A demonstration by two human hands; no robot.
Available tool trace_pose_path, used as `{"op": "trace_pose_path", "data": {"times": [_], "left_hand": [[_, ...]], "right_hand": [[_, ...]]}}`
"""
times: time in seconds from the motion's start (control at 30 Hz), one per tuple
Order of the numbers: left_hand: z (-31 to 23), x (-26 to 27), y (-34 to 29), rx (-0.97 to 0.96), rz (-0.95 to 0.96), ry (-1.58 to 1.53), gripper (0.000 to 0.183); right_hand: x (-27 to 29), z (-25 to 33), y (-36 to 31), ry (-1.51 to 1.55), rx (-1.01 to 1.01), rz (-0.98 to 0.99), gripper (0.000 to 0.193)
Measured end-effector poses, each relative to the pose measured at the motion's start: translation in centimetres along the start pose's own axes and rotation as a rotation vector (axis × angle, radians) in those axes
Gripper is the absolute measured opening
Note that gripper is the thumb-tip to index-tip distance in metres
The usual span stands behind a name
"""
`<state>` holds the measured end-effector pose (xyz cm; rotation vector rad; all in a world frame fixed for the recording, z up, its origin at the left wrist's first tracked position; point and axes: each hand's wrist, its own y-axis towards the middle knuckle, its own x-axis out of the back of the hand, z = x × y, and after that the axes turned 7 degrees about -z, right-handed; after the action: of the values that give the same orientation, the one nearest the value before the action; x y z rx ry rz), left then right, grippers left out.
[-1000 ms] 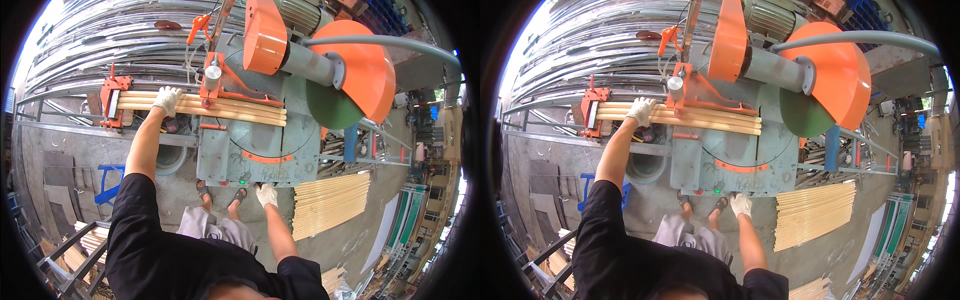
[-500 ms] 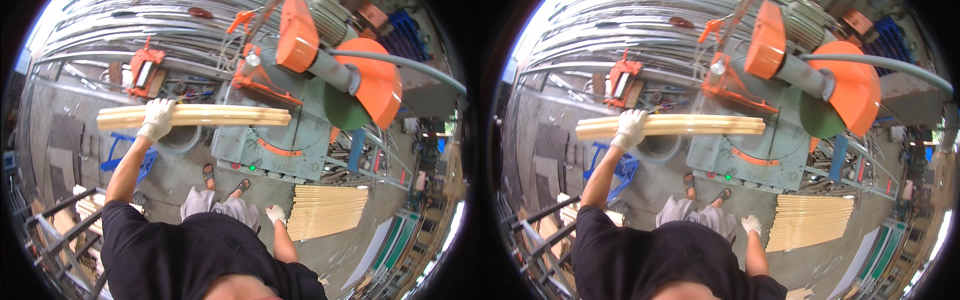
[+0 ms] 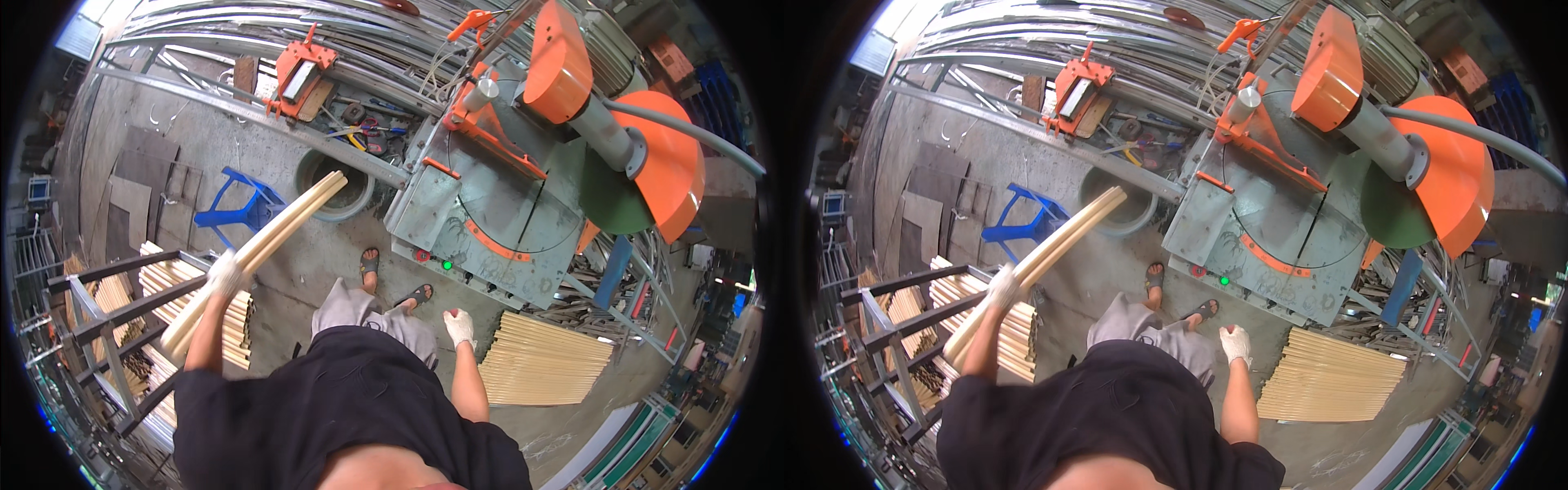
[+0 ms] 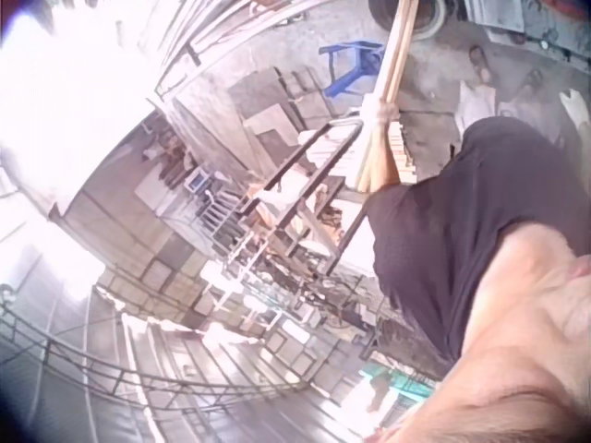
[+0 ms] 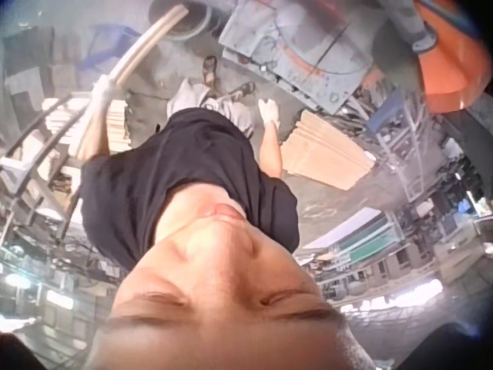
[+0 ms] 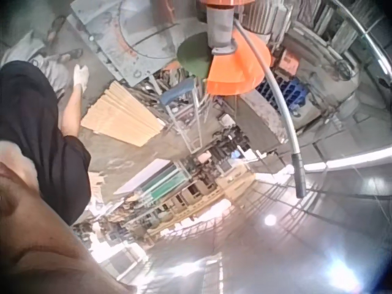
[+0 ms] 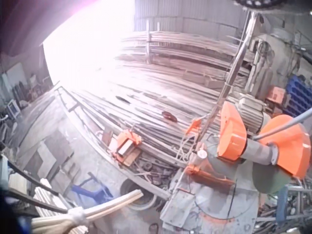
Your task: The person picks up several metal tubes from a stack on the floor, places them into a circular saw machine, and lowers the saw to cut the tubes.
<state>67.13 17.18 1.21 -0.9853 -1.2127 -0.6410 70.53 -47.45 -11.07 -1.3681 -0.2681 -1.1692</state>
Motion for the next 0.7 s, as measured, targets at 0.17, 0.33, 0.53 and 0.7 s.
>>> {"op": "trace_pose_path", "data": {"times": [0.17, 0.33, 0.53, 0.7], "left_hand": [[-13.9, -7.5, 13.5, 0.176, 0.539, 0.385, 0.045], [-12.3, -12.8, 12.0, 0.379, 0.673, 0.276, 0.048], [-5.1, -13.0, -6.6, 0.712, 0.552, 0.018, 0.065], [-1.6, -14.3, -29.0, 0.793, 0.627, -0.299, 0.064]], "right_hand": [[1.7, -3.3, -1.9, -0.081, 0.191, -0.131, 0.037], [-0.7, -14.3, -3.4, 0.152, 0.003, -0.154, 0.031], [-4.8, -15.8, -6.0, 0.240, -0.183, 0.277, 0.031], [-6.7, -17.8, -4.3, 0.197, -0.176, 0.471, 0.021]]}}
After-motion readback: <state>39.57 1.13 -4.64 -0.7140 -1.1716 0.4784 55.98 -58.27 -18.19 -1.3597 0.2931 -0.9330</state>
